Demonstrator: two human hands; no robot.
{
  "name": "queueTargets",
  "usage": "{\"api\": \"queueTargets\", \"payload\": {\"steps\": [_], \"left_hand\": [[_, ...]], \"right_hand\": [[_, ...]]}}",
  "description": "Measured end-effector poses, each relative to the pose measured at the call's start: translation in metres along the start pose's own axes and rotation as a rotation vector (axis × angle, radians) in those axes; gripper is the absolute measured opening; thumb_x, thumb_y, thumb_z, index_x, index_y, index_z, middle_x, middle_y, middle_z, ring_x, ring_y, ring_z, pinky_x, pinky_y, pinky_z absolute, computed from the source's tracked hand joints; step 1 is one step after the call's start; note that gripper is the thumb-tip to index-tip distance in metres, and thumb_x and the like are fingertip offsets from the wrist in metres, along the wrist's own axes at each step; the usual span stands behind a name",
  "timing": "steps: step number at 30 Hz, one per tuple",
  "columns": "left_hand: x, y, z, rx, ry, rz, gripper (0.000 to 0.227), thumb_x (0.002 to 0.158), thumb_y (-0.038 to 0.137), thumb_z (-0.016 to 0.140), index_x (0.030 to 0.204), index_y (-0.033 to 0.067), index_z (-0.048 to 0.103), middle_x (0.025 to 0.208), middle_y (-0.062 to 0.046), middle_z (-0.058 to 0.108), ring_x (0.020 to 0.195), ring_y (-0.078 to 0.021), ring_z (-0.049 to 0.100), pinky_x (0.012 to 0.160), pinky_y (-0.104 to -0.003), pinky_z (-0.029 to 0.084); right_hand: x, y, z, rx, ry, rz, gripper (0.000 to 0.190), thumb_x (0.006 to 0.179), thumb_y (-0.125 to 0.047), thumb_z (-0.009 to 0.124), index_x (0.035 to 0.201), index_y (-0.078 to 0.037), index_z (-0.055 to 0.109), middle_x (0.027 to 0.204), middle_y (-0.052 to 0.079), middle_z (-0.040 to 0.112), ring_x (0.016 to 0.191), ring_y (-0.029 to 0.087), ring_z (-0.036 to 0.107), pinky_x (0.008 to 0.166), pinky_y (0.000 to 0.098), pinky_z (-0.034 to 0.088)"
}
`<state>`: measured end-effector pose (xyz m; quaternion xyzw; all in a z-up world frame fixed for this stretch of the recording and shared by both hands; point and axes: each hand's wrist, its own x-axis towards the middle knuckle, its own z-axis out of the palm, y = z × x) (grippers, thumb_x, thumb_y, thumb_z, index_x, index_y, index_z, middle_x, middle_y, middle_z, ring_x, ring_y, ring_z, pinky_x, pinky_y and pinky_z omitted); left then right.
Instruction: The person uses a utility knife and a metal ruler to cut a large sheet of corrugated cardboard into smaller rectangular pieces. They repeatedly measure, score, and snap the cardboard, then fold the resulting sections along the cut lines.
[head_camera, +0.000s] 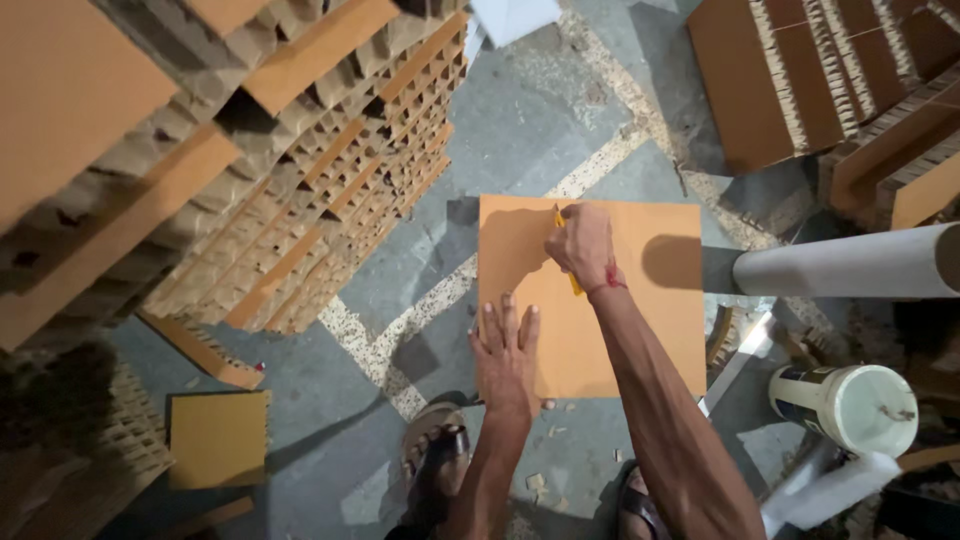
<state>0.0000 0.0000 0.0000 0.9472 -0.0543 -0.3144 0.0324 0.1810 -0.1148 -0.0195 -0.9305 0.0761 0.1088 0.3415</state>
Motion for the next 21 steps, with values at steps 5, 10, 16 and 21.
{"api": "queueTargets", "payload": {"steps": [5, 10, 16, 21], "left_hand": [[-0.017, -0.003, -0.005, -0.032, 0.116, 0.014, 0.15, 0.058, 0.067, 0.089, 0.166, 0.0166, -0.003, 0.171, -0.021, -0.007, 0.155, -0.0492, 0.003, 0.118, -0.066, 0.022], [-0.011, 0.0, -0.004, -0.03, 0.126, 0.015, 0.147, 0.062, 0.065, 0.088, 0.165, 0.0147, -0.005, 0.169, -0.025, -0.008, 0.153, -0.0516, 0.0, 0.118, -0.068, 0.021], [-0.004, 0.003, 0.003, -0.094, 0.017, 0.001, 0.134, 0.072, 0.056, 0.084, 0.165, 0.0174, -0.004, 0.169, -0.023, -0.013, 0.154, -0.0504, -0.005, 0.121, -0.067, 0.016], [0.021, 0.01, 0.062, 0.055, 0.567, -0.106, 0.099, 0.086, 0.027, 0.074, 0.163, 0.0267, 0.011, 0.171, -0.016, -0.003, 0.154, -0.047, 0.004, 0.115, -0.069, 0.024]], "right_hand": [[-0.051, 0.01, 0.0, -0.092, 0.16, -0.262, 0.032, 0.075, -0.009, 0.066, 0.101, 0.007, 0.073, 0.064, 0.026, 0.066, 0.059, 0.034, 0.07, 0.055, 0.0412, 0.055], [-0.117, 0.032, 0.013, -0.193, 0.221, -0.296, 0.029, 0.078, -0.007, 0.064, 0.102, 0.006, 0.074, 0.07, 0.03, 0.065, 0.067, 0.043, 0.069, 0.061, 0.047, 0.056], [-0.197, 0.021, 0.002, -0.138, 0.118, -0.126, 0.032, 0.082, -0.008, 0.06, 0.11, 0.003, 0.071, 0.07, 0.03, 0.066, 0.068, 0.046, 0.069, 0.058, 0.0497, 0.055], [-0.236, 0.043, 0.013, -0.163, 0.12, -0.089, 0.029, 0.087, -0.007, 0.06, 0.113, 0.001, 0.07, 0.07, 0.03, 0.065, 0.068, 0.046, 0.068, 0.058, 0.0514, 0.053]]}}
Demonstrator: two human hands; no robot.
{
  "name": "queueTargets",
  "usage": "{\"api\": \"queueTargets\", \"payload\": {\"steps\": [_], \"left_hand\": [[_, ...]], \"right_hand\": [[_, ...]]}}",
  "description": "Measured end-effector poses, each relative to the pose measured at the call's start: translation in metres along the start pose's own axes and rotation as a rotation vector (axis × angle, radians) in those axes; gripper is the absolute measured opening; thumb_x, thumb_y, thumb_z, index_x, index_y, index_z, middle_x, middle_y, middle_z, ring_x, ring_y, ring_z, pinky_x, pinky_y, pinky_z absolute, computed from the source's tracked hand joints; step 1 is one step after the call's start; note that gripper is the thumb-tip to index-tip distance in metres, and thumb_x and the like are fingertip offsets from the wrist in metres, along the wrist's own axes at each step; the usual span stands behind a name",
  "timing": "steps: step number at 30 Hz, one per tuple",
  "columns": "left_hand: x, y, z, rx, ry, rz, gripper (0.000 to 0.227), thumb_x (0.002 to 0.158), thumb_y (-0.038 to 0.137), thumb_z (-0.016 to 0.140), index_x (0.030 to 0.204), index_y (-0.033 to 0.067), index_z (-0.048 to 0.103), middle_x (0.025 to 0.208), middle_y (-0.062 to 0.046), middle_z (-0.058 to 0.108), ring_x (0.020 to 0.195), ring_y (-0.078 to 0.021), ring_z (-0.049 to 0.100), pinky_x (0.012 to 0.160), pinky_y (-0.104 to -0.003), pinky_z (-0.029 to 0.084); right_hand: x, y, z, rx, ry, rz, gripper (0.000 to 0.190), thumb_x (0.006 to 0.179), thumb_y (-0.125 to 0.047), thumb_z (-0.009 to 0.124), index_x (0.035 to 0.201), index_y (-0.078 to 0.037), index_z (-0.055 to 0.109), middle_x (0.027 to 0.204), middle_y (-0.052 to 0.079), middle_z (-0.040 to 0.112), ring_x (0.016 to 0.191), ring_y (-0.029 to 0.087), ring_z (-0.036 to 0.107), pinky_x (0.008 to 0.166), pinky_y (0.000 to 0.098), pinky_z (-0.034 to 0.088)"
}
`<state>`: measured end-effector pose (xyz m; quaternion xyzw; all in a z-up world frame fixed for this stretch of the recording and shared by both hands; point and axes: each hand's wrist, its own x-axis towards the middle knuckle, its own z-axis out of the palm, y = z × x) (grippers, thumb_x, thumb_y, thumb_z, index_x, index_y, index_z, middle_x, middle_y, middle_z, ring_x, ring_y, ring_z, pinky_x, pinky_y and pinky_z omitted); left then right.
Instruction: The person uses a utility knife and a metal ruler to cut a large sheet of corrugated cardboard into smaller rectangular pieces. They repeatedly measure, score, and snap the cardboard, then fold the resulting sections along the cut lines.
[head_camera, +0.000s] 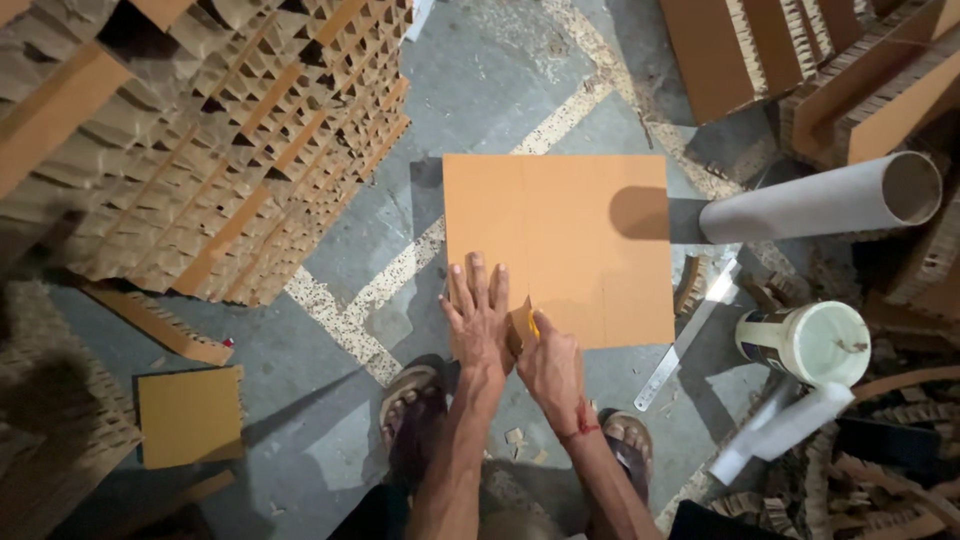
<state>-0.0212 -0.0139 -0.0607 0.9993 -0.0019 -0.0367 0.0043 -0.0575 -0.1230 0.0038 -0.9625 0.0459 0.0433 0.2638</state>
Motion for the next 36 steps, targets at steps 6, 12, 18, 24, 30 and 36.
{"api": "queueTargets", "payload": {"steps": [6, 12, 18, 24, 30, 36], "left_hand": [[0.0, -0.001, -0.007, -0.202, -0.163, 0.03, 0.098, 0.085, 0.019, 0.073, 0.163, 0.0226, 0.015, 0.171, -0.016, -0.004, 0.154, -0.0485, 0.002, 0.118, -0.073, 0.022], [0.001, -0.004, -0.044, -0.135, -0.08, 0.049, 0.129, 0.06, 0.02, 0.092, 0.161, 0.0203, 0.013, 0.169, -0.021, -0.005, 0.152, -0.0505, 0.0, 0.112, -0.072, 0.022], [0.002, -0.01, -0.058, -0.23, -0.368, 0.089, 0.154, 0.047, 0.03, 0.101, 0.165, 0.0151, 0.003, 0.169, -0.023, -0.011, 0.154, -0.0525, -0.005, 0.118, -0.072, 0.018], [0.005, -0.009, -0.076, -0.271, -0.437, 0.086, 0.161, 0.044, 0.043, 0.104, 0.162, 0.0133, -0.002, 0.167, -0.024, -0.014, 0.152, -0.0552, -0.01, 0.117, -0.075, 0.011], [0.011, -0.012, -0.083, -0.325, -0.603, 0.074, 0.166, 0.043, 0.075, 0.092, 0.164, 0.0134, -0.004, 0.168, -0.026, -0.018, 0.153, -0.0525, -0.017, 0.121, -0.073, 0.004], [0.006, -0.009, -0.075, -0.339, -0.438, 0.062, 0.151, 0.054, 0.074, 0.087, 0.164, 0.0157, 0.002, 0.168, -0.024, -0.014, 0.153, -0.052, -0.014, 0.119, -0.073, 0.003]], "right_hand": [[-0.049, 0.021, 0.014, -0.075, -0.026, -0.001, 0.037, 0.088, -0.01, 0.061, 0.124, -0.002, 0.062, 0.062, 0.025, 0.062, 0.058, 0.045, 0.064, 0.051, 0.0538, 0.049], [-0.085, 0.016, 0.016, -0.038, -0.011, 0.042, 0.044, 0.09, -0.01, 0.061, 0.134, -0.002, 0.061, 0.058, 0.027, 0.06, 0.052, 0.047, 0.061, 0.046, 0.0552, 0.044], [-0.105, 0.018, 0.033, 0.211, 0.095, 0.161, 0.039, 0.095, -0.012, 0.061, 0.134, -0.005, 0.062, 0.064, 0.028, 0.059, 0.049, 0.042, 0.06, 0.047, 0.0499, 0.044], [-0.108, 0.022, 0.014, 0.257, -0.014, 0.234, 0.044, 0.089, -0.011, 0.062, 0.132, -0.008, 0.066, 0.067, 0.029, 0.063, 0.054, 0.041, 0.065, 0.051, 0.0483, 0.049], [-0.057, 0.038, -0.084, 0.02, -0.055, 0.317, 0.031, 0.08, -0.024, 0.073, 0.107, -0.01, 0.077, 0.078, 0.021, 0.073, 0.071, 0.035, 0.074, 0.063, 0.0435, 0.057], [0.098, 0.046, -0.08, 0.293, 0.385, 0.152, 0.038, 0.089, -0.015, 0.069, 0.125, -0.001, 0.07, 0.078, 0.021, 0.068, 0.067, 0.024, 0.064, 0.063, 0.0357, 0.052]]}}
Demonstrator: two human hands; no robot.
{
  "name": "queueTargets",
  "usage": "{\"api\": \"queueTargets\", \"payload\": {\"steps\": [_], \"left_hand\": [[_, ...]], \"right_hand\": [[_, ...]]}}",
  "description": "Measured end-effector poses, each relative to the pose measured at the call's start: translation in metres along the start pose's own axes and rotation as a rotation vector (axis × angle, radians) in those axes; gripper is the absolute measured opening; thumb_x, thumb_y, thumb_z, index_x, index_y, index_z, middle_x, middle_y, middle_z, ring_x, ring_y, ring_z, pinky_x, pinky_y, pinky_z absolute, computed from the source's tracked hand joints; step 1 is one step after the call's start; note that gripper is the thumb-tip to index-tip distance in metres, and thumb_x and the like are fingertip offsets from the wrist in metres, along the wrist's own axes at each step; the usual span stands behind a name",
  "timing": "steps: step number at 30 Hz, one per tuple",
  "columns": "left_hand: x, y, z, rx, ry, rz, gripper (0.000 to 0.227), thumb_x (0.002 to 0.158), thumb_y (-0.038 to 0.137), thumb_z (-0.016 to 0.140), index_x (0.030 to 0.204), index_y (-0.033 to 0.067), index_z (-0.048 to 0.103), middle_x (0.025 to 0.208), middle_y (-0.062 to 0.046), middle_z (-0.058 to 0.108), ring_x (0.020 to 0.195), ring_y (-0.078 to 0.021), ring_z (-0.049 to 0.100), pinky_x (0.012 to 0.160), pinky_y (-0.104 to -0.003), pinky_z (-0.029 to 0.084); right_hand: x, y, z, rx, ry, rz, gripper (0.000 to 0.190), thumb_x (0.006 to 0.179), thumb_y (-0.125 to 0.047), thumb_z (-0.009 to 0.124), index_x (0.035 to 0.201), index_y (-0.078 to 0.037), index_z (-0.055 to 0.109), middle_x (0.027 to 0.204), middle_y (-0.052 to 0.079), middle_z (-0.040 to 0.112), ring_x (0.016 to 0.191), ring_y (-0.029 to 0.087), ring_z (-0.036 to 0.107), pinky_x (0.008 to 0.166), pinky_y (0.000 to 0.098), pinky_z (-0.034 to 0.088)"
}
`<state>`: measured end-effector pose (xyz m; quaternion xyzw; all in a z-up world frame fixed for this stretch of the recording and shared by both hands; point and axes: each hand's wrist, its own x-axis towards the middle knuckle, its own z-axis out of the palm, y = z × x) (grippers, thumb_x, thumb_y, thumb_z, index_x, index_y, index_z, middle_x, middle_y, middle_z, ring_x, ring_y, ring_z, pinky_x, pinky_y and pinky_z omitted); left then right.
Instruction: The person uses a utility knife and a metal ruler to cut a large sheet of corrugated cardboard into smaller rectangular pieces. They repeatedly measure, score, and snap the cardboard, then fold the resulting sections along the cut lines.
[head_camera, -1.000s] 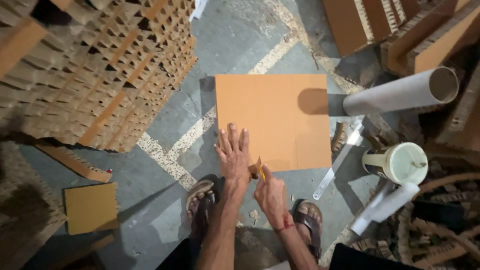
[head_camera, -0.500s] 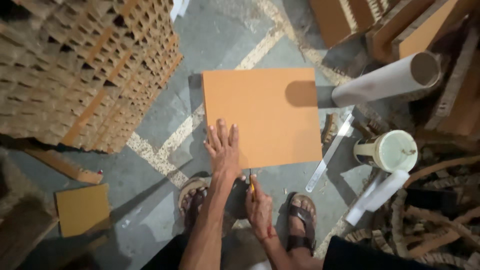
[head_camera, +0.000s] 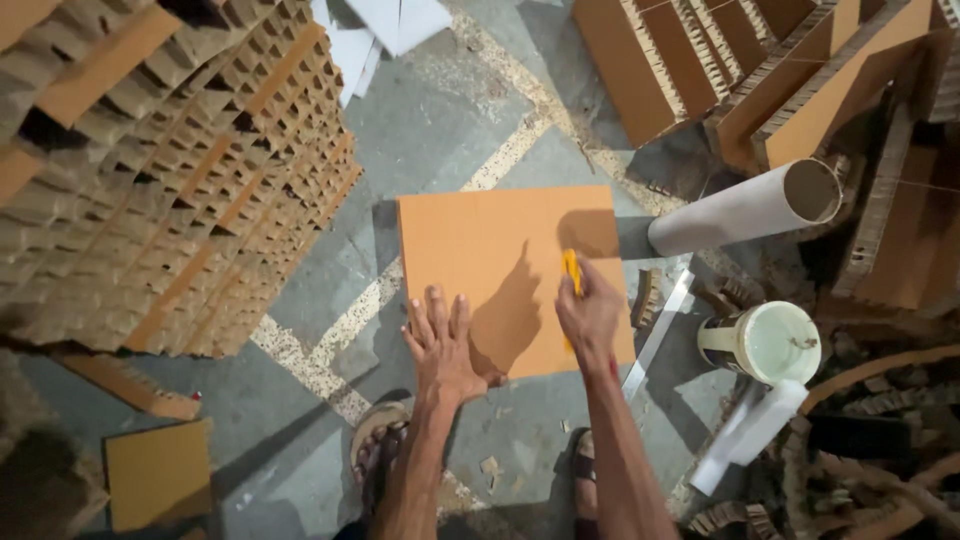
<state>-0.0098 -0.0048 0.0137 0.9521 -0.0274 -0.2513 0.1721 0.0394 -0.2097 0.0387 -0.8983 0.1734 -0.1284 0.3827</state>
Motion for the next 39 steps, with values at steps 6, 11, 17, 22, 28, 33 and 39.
{"api": "queueTargets", "payload": {"steps": [6, 11, 17, 22, 28, 33, 39], "left_hand": [[-0.001, 0.005, -0.016, -0.012, -0.144, -0.062, 0.148, 0.059, 0.073, 0.086, 0.164, 0.0173, -0.002, 0.169, -0.021, -0.018, 0.154, -0.0478, -0.015, 0.123, -0.067, 0.001], [0.0, 0.008, -0.023, 0.014, -0.158, -0.071, 0.144, 0.062, 0.072, 0.085, 0.164, 0.0191, -0.001, 0.169, -0.02, -0.018, 0.154, -0.0477, -0.016, 0.124, -0.066, 0.001], [0.001, 0.008, -0.022, 0.024, -0.164, -0.075, 0.142, 0.062, 0.07, 0.085, 0.164, 0.0193, 0.0, 0.169, -0.02, -0.017, 0.154, -0.0482, -0.017, 0.123, -0.066, 0.0], [0.001, 0.006, -0.021, 0.004, -0.146, -0.068, 0.143, 0.062, 0.069, 0.086, 0.164, 0.0186, 0.0, 0.169, -0.021, -0.017, 0.154, -0.0483, -0.016, 0.123, -0.066, 0.0], [-0.003, 0.011, -0.032, 0.03, -0.154, -0.067, 0.147, 0.059, 0.075, 0.084, 0.165, 0.0179, -0.002, 0.169, -0.022, -0.017, 0.154, -0.0485, -0.016, 0.122, -0.067, -0.001], [0.002, 0.021, -0.028, 0.12, -0.19, -0.082, 0.149, 0.063, 0.093, 0.068, 0.164, 0.0062, 0.001, 0.166, -0.032, -0.012, 0.15, -0.0519, -0.012, 0.118, -0.07, -0.002], [0.025, 0.033, 0.011, 0.189, 0.203, 0.593, 0.131, 0.05, 0.088, 0.068, 0.156, 0.0158, 0.039, 0.166, -0.02, 0.017, 0.153, -0.0449, 0.007, 0.118, -0.073, 0.006]], "right_hand": [[0.068, 0.014, 0.044, -0.017, -0.032, -0.17, 0.032, 0.089, -0.014, 0.068, 0.119, -0.002, 0.073, 0.095, 0.025, 0.073, 0.088, 0.035, 0.075, 0.077, 0.0393, 0.058], [0.09, 0.027, 0.057, -0.126, -0.029, -0.291, 0.031, 0.087, -0.015, 0.069, 0.115, 0.0, 0.074, 0.097, 0.026, 0.072, 0.089, 0.04, 0.073, 0.081, 0.0432, 0.057], [0.107, 0.036, 0.066, -0.22, -0.087, -0.243, 0.032, 0.085, -0.016, 0.068, 0.112, -0.001, 0.076, 0.089, 0.027, 0.071, 0.083, 0.042, 0.071, 0.077, 0.0456, 0.055], [0.117, 0.047, 0.068, -0.141, -0.047, -0.369, 0.033, 0.082, -0.019, 0.069, 0.11, -0.001, 0.075, 0.088, 0.026, 0.072, 0.08, 0.039, 0.072, 0.077, 0.0439, 0.057], [0.123, 0.043, 0.066, -0.306, -0.166, -0.363, 0.025, 0.081, -0.016, 0.07, 0.098, 0.0, 0.078, 0.084, 0.028, 0.07, 0.083, 0.043, 0.069, 0.075, 0.0472, 0.055], [0.144, 0.041, 0.069, -0.27, -0.23, -0.3, 0.034, 0.071, -0.015, 0.067, 0.101, -0.002, 0.079, 0.078, 0.031, 0.066, 0.075, 0.043, 0.07, 0.071, 0.0449, 0.057], [0.14, 0.043, 0.062, -0.298, -0.268, -0.347, 0.036, 0.07, -0.015, 0.067, 0.101, -0.001, 0.079, 0.077, 0.032, 0.066, 0.074, 0.044, 0.07, 0.072, 0.0449, 0.058]]}}
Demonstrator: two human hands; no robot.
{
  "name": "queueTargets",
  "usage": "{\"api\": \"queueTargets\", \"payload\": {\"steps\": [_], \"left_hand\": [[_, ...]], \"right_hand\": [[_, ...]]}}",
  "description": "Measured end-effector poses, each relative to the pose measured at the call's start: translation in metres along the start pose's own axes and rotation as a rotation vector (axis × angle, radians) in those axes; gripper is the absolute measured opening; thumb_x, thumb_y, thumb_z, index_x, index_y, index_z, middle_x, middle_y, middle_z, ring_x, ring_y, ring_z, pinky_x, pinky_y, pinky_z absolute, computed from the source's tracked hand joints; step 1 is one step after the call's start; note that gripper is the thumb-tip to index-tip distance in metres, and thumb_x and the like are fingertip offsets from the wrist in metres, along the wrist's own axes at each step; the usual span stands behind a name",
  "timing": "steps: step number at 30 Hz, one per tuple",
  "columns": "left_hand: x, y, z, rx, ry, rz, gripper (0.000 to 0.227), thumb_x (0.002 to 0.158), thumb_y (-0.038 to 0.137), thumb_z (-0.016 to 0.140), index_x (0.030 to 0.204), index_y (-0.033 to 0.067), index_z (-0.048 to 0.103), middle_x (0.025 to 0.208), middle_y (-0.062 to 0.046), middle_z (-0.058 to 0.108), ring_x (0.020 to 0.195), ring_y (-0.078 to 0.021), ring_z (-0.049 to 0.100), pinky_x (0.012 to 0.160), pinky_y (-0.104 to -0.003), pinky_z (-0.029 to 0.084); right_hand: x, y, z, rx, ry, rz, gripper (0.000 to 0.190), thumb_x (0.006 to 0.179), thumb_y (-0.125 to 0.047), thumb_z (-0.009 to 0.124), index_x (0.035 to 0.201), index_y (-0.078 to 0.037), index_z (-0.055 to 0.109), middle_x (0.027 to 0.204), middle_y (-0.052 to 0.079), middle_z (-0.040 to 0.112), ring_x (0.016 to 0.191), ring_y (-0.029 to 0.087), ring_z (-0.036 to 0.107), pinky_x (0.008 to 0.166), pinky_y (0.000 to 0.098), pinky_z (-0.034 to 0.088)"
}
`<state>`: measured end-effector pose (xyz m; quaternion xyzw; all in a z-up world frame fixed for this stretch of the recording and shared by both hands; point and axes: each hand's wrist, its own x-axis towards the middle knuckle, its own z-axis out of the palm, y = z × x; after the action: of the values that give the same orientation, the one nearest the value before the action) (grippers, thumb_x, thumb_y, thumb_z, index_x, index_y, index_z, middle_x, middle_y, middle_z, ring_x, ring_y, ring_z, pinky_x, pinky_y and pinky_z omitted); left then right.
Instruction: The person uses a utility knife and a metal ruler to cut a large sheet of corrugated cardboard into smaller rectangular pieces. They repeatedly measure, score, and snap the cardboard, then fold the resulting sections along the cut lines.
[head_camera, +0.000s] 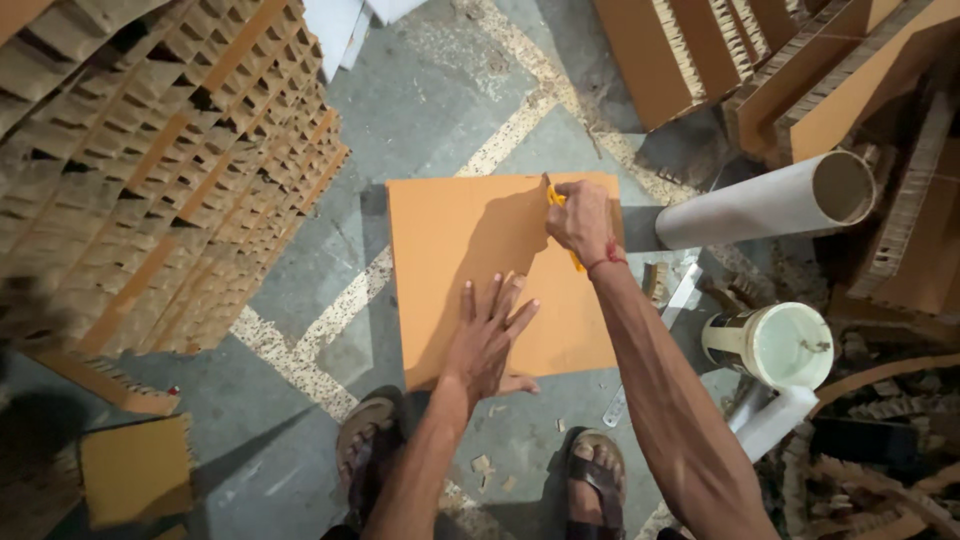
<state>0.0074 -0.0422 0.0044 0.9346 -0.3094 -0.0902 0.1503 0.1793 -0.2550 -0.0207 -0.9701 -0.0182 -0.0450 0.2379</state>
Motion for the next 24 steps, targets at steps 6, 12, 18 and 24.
{"api": "queueTargets", "payload": {"steps": [6, 12, 18, 24], "left_hand": [[0.002, -0.001, 0.012, -0.014, 0.07, -0.008, 0.121, 0.056, 0.078, 0.075, 0.154, 0.0151, 0.043, 0.166, -0.019, 0.023, 0.154, -0.041, 0.012, 0.119, -0.073, 0.009], [0.002, -0.003, 0.02, -0.051, 0.106, -0.019, 0.12, 0.056, 0.081, 0.072, 0.154, 0.0179, 0.043, 0.169, -0.014, 0.023, 0.156, -0.0392, 0.014, 0.122, -0.071, 0.009], [0.009, 0.002, 0.013, 0.005, -0.023, -0.056, 0.123, 0.059, 0.086, 0.066, 0.157, 0.0197, 0.032, 0.167, -0.013, 0.019, 0.153, -0.0397, 0.011, 0.115, -0.075, 0.008], [0.011, 0.009, 0.003, 0.061, -0.103, -0.092, 0.123, 0.059, 0.082, 0.069, 0.159, 0.0214, 0.029, 0.166, -0.011, 0.018, 0.153, -0.037, 0.01, 0.116, -0.072, 0.008]], "right_hand": [[-0.005, 0.005, 0.004, 0.023, -0.02, 0.034, 0.036, 0.072, -0.014, 0.065, 0.102, 0.0, 0.079, 0.08, 0.033, 0.066, 0.076, 0.043, 0.072, 0.074, 0.0439, 0.059], [-0.037, 0.006, 0.001, 0.074, 0.043, 0.021, 0.032, 0.074, -0.016, 0.066, 0.099, 0.001, 0.078, 0.081, 0.032, 0.068, 0.079, 0.045, 0.07, 0.074, 0.0461, 0.058], [-0.097, -0.003, -0.013, 0.033, -0.006, 0.006, 0.031, 0.076, -0.014, 0.07, 0.1, 0.004, 0.076, 0.077, 0.03, 0.067, 0.076, 0.045, 0.069, 0.069, 0.0499, 0.056], [-0.172, -0.032, -0.04, 0.078, 0.064, -0.035, 0.028, 0.083, -0.011, 0.066, 0.106, 0.004, 0.072, 0.08, 0.029, 0.068, 0.077, 0.047, 0.068, 0.071, 0.0518, 0.055]]}}
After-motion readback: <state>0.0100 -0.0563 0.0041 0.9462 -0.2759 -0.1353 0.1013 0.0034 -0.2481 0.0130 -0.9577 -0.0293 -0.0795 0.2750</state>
